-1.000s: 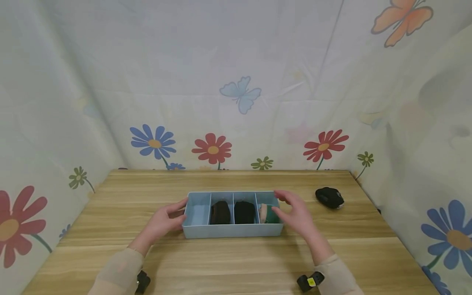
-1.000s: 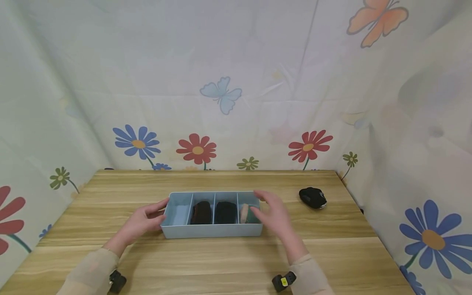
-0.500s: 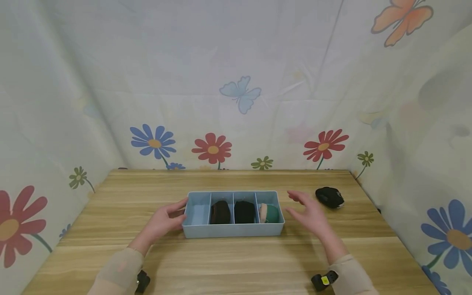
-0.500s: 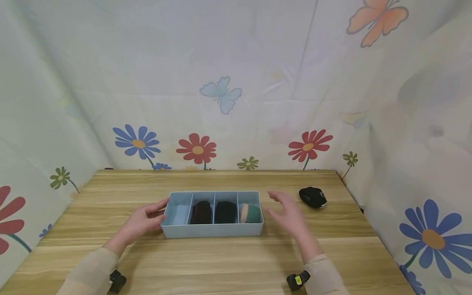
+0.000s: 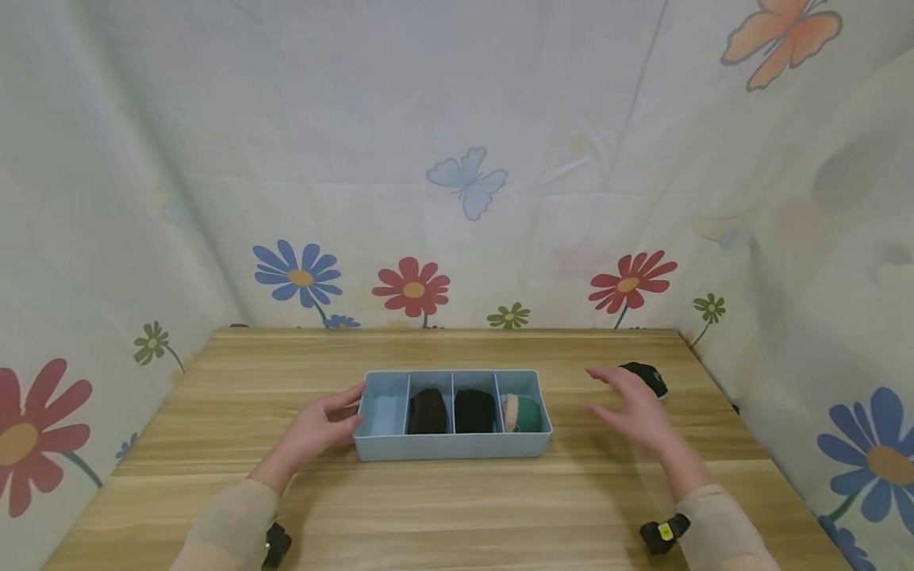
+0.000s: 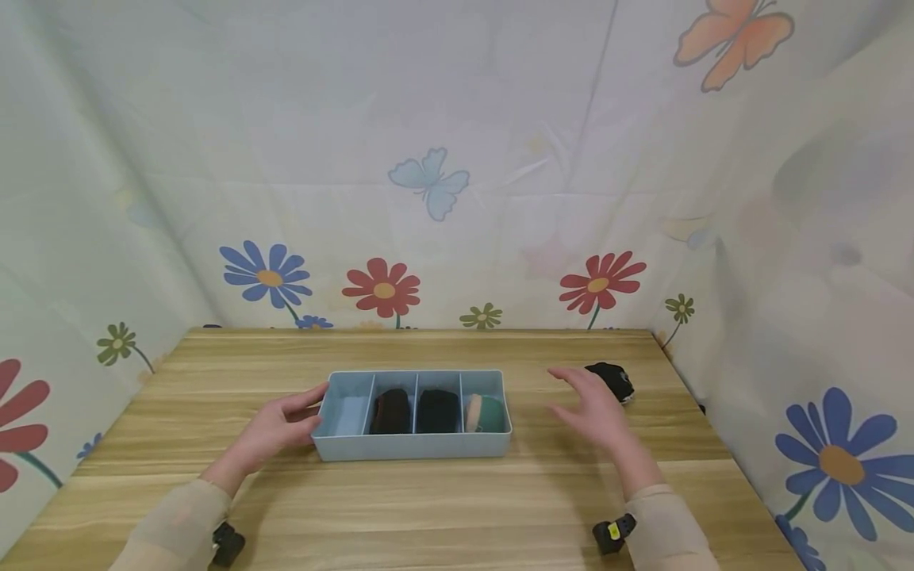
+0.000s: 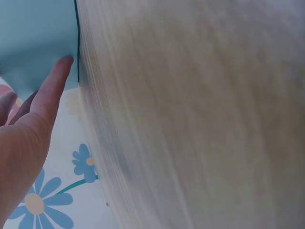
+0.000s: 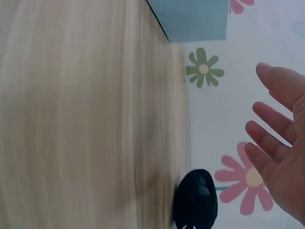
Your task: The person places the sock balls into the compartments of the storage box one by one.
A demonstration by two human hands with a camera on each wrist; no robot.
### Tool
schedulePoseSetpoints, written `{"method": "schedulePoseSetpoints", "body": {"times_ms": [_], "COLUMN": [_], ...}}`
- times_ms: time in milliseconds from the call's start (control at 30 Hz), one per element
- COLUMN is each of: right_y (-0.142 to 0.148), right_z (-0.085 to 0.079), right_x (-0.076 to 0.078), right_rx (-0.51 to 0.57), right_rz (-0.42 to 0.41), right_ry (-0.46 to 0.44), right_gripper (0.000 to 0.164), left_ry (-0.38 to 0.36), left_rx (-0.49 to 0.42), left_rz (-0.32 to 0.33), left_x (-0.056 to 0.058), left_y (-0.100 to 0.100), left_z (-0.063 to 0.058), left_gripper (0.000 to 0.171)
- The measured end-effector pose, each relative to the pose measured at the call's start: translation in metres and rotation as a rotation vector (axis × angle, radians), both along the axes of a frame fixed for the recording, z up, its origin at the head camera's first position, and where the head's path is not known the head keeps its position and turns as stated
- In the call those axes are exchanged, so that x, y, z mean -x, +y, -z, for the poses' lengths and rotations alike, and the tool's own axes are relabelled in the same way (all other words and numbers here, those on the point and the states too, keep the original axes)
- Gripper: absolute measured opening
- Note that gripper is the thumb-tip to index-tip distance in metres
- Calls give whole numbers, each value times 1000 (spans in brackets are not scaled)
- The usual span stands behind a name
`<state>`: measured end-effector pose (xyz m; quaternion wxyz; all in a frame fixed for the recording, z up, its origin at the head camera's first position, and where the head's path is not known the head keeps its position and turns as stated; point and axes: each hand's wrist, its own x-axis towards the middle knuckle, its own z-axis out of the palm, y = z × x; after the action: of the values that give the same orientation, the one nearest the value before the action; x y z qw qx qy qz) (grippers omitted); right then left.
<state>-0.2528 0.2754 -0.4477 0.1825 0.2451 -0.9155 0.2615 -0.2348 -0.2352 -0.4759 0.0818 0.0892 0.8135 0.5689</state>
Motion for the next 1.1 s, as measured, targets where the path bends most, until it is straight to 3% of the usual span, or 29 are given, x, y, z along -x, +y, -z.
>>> {"method": "schedulePoseSetpoints", "body": {"times_ms": [200,500,1100], "right_y": [19,48,89], "right_z": [-6,-12,-18], "right_x": [6,18,42], "right_rx": [-12,-18,-145], "right_rz": [-55,-77,-80], "right_ry": [32,-98,-218], "right_gripper": [56,56,66], "left_ry": [-9,4,-9], "left_rx": [4,10,0], "left_rz": [-7,2,-20], "left_x": [0,-1,0], "left_y": [1,1,2], "left_z": [-1,-1,-2], "left_gripper": [63,63,62]}}
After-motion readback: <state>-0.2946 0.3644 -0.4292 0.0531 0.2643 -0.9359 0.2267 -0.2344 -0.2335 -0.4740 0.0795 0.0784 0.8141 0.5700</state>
